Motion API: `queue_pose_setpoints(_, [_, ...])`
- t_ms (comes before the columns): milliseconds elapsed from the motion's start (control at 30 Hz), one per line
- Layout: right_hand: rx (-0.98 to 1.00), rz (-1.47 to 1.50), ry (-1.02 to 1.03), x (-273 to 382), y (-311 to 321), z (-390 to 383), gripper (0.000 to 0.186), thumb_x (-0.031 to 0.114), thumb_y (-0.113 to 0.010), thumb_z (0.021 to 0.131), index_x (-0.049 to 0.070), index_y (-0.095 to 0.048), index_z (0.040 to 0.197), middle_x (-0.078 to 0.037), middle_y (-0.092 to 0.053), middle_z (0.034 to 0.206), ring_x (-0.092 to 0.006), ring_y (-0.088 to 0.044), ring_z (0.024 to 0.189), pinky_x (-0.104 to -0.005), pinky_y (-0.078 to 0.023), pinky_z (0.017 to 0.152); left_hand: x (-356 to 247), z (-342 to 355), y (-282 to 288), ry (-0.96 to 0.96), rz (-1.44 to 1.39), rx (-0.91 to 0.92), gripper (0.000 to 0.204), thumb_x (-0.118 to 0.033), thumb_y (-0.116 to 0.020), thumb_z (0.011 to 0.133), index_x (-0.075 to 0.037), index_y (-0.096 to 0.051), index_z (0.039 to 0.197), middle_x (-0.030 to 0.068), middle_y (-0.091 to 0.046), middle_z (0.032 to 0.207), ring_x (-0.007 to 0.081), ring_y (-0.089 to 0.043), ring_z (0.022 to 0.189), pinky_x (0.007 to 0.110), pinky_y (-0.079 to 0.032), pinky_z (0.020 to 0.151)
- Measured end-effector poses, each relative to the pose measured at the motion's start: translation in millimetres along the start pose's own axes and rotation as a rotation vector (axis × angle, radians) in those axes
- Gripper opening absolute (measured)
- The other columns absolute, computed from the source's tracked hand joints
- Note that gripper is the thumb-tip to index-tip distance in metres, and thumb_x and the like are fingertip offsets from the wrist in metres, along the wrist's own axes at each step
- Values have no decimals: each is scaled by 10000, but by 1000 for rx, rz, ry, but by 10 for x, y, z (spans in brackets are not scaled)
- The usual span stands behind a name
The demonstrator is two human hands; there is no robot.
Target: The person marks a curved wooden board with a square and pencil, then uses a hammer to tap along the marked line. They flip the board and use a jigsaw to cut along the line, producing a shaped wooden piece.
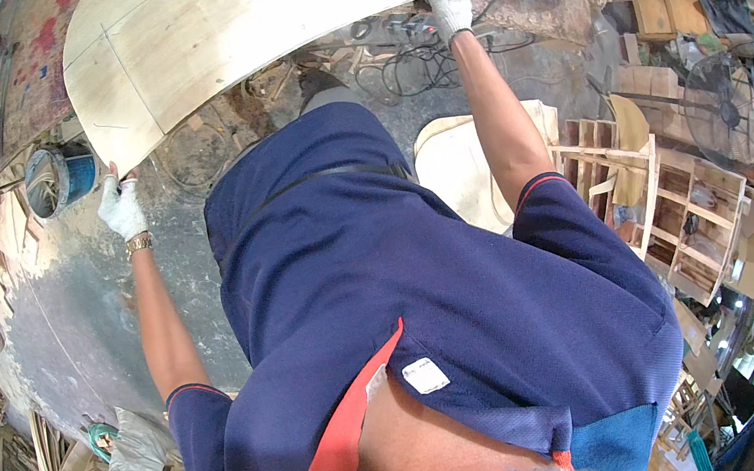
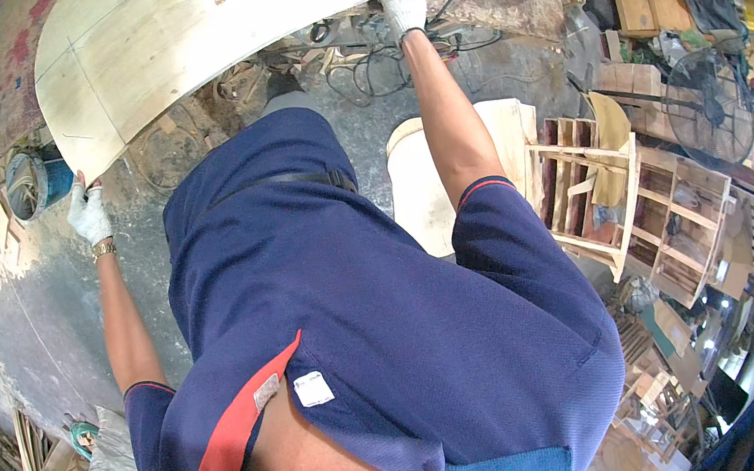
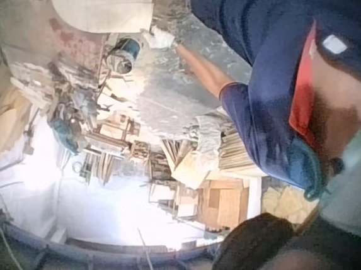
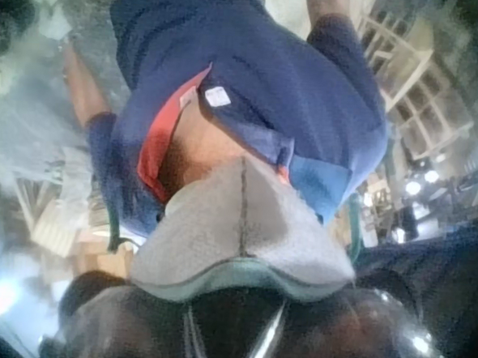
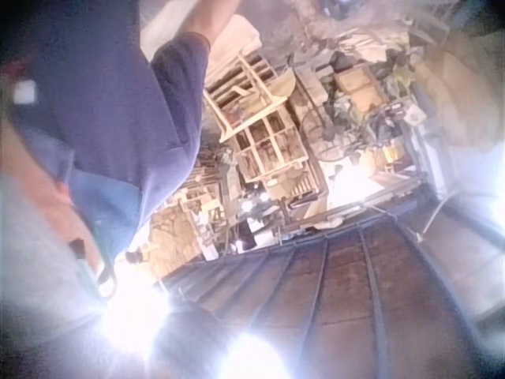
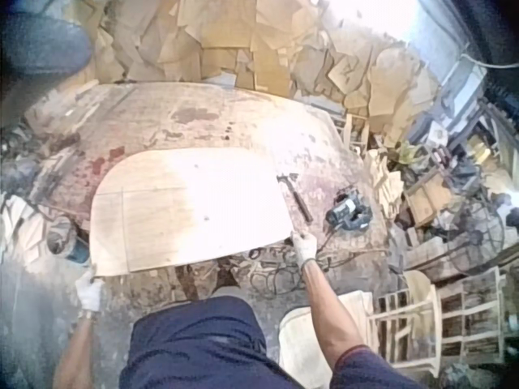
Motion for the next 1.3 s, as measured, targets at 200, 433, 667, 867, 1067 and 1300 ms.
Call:
queue_pose_setpoints(200, [119,156,-98,200,95,-28,271,246,-761,892,-20,-774,941,-42,-713,783,-149,-673,718,-339,-526,626,-363,89,88,49,361,123,553,-254,-840,854,-88,-664,1352,99,-770,1024,134,-685,873,312,-551,826])
queue_pose_setpoints(433, [-125,-790,324,724,348,493,458,461,-642,878,30,-734,1004,-225,-729,918,-408,-702,896,-475,-543,807,-1560,207,-502,-577,777,186,887,-568,-822,770,-33,-553,1424,192,-611,1399,352,-560,1321,451,-414,1138])
queue_pose_setpoints(667, [203,-957,122,773,-37,1375,669,269,-665,837,-2,-497,1425,-278,-633,1309,-443,-685,1070,-459,-567,917,-2720,113,-2923,-967,517,753,1090,-589,-838,710,-38,-406,1545,221,-408,1588,384,-325,1510,530,-245,1232])
queue_pose_setpoints(867, [150,-667,158,779,-229,1304,351,286,-611,909,19,-637,1135,-245,-701,985,-430,-687,946,-518,-534,818,-2864,255,-3511,-1127,732,1105,1148,-471,-804,682,-82,-268,1620,260,-177,1679,484,-135,1547,620,-114,1238])
queue_pose_setpoints(1067, [-303,-104,-68,760,33,-249,373,321,-585,955,4,-569,1151,-287,-677,896,-487,-666,886,-560,-518,814,-2772,273,-3548,-1182,620,1128,1152,-498,-773,728,-68,-203,1632,289,-108,1682,511,-62,1548,662,-61,1220])
queue_pose_setpoints(1300, [-614,1186,-652,756,-1210,-1745,384,515,-497,1062,152,-511,938,47,-450,638,-70,-417,452,-249,-340,385,-2737,303,-3548,-1336,653,1119,1150,-501,-715,769,-7,-135,1631,348,-61,1664,549,-28,1535,671,-44,1212])
Point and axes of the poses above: each hand's wrist, its own z-axis towards the middle knuckle, its own y-axis out of the back of the hand, x = y × z, the point moved 2 cm from there along z, towards the middle knuckle
